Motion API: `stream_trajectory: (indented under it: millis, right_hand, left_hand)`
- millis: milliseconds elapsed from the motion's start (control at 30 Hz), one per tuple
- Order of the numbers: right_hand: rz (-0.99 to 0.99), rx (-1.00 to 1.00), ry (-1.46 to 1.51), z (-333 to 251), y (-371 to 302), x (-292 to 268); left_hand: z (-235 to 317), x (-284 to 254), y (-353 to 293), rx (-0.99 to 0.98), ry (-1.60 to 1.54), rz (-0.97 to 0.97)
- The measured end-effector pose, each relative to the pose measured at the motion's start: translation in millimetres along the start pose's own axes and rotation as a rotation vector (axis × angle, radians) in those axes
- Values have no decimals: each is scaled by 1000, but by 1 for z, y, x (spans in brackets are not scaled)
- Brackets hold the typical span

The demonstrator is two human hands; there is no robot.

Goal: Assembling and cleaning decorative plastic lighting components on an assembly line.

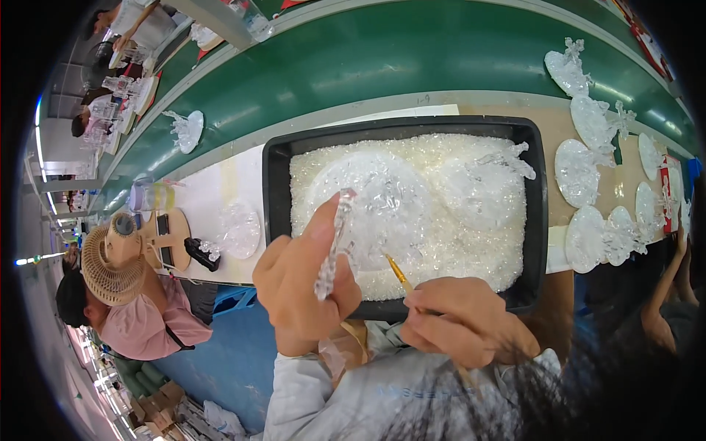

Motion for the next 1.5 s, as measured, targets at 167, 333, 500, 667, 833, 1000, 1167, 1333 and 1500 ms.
stream_trajectory:
  millis: [167,333,500,667,833,1000,1167,1333,1500]
  right_hand:
    - [4,-133,-133,-6,16,-5]
    - [-101,-6,2,-1,-1,7]
    - [-34,-24,-7,-6,13,-5]
    - [-44,-2,-11,-3,9,-2]
    - [2,-121,-29,-1,16,-6]
    - [5,-96,-9,-2,19,-7]
    - [10,67,110,2,2,-4]
    - [64,125,98,14,5,-6]
    - [197,130,185,12,5,-9]
  left_hand:
    - [7,-2,-1,50,7,25]
    - [8,-10,-7,-47,-26,-55]
    - [6,-7,-11,-3,-28,-36]
    - [10,-8,-4,-11,-11,-76]
    - [10,-6,-3,7,-62,-69]
    - [9,-5,-5,7,-105,-39]
    - [8,-15,-6,-25,-60,-90]
    - [8,-7,11,-50,-171,-169]
    - [5,-8,0,12,-162,-6]
Point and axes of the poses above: each hand's wrist, its own y-axis towards the middle knuckle, its own x-axis out of the palm, z = x × y, the point moved 4 cm from there along y, towards the middle knuckle, and after that the axes turned 10 degrees about x, right-handed, at the moved point
